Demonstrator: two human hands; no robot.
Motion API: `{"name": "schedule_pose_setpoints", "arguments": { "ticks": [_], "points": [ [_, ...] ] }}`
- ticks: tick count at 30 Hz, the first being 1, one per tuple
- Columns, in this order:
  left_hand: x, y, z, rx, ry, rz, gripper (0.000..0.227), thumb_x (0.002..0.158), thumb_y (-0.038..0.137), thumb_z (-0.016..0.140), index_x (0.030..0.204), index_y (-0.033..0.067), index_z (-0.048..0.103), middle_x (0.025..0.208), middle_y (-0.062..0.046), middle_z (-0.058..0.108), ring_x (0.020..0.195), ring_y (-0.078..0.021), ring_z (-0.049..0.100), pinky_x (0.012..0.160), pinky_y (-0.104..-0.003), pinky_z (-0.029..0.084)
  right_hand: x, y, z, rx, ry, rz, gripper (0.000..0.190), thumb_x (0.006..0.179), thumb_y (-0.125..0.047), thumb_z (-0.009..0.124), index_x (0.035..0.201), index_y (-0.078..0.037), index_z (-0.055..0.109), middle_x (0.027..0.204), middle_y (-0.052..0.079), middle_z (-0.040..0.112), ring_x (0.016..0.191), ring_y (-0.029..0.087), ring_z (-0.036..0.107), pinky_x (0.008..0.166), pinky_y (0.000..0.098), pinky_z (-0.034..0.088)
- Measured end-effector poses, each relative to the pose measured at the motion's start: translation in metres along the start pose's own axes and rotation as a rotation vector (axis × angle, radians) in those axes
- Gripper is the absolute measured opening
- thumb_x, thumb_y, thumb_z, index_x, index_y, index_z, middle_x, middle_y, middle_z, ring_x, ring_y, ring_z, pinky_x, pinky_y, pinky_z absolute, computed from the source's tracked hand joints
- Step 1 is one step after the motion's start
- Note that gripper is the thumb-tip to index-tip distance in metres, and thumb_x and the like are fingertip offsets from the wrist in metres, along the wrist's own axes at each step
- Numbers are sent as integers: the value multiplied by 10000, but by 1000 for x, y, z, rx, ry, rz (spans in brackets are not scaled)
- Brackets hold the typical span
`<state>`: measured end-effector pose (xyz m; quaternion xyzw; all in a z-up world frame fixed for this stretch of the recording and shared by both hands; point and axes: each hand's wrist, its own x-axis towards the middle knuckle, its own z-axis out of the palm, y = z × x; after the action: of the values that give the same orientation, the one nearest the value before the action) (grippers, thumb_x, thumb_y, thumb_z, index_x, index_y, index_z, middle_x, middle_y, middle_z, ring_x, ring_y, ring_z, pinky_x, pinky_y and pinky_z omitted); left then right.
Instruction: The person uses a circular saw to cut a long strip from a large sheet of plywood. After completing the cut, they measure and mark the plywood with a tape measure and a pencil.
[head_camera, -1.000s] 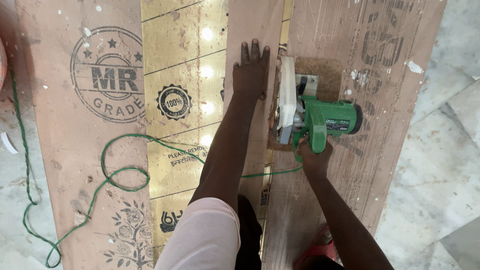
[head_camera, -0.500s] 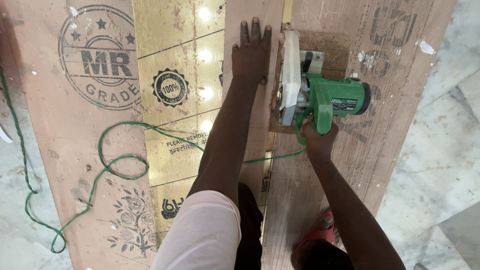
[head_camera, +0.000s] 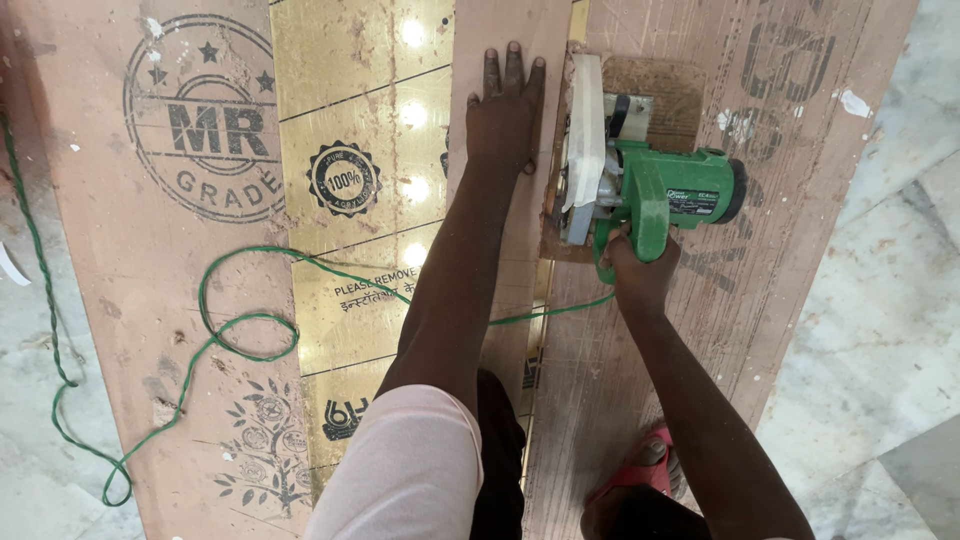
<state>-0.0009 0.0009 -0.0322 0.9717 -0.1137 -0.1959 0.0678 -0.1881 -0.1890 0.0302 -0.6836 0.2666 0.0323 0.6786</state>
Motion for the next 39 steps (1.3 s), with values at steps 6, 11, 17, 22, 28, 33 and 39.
{"name": "schedule_pose_setpoints", "arguments": {
  "ticks": [6,11,17,22,28,33,39],
  "points": [
    [1,-1,-1,-4,-25,3,1445,459,287,1026,1631,237,183,1706,-160,79,1570,-401,116,1064,-598,469,5,-3,2,66,-9,-11,72,891,28,617,959,3,615,801,78,664,623,143,627,577,307,536],
    [1,-1,2,-1,-4,5,1424,474,279,1021,1634,238,194,1710,-159,90,1573,-403,122,1064,-603,473,11,-6,5,52,-8,-24,83,891,31,619,969,3,614,809,77,666,624,142,623,577,308,532],
    [0,-1,1,-3,14,8,1401,483,280,1018,1624,235,208,1704,-162,114,1566,-407,134,1055,-608,475,15,-10,6,39,-32,-63,93,894,21,624,981,-4,603,789,77,658,622,140,617,585,304,521],
    [-4,1,-5,-14,10,5,1409,472,276,1019,1623,233,207,1704,-154,118,1568,-399,140,1068,-596,470,20,-8,5,56,-34,-55,96,899,14,621,988,-15,603,796,74,659,627,138,622,586,305,527],
    [-4,3,-14,3,-58,-7,1434,465,271,1024,1625,234,181,1704,-151,94,1565,-390,118,1077,-576,460,25,-8,6,67,-26,-57,101,900,6,636,993,-18,602,812,72,665,632,139,625,589,306,530],
    [-6,3,-17,-4,-53,-8,1416,481,278,1022,1626,233,190,1708,-150,103,1571,-393,122,1078,-580,463,29,-8,8,80,-24,-34,88,908,1,638,990,-16,612,824,68,663,636,137,621,589,305,531],
    [-5,3,-17,4,-60,-9,1410,477,269,1021,1624,232,201,1708,-148,113,1571,-392,129,1072,-581,468,35,-10,10,100,-15,-43,85,900,16,637,980,-5,618,826,73,659,636,142,620,580,309,529]
  ]
}}
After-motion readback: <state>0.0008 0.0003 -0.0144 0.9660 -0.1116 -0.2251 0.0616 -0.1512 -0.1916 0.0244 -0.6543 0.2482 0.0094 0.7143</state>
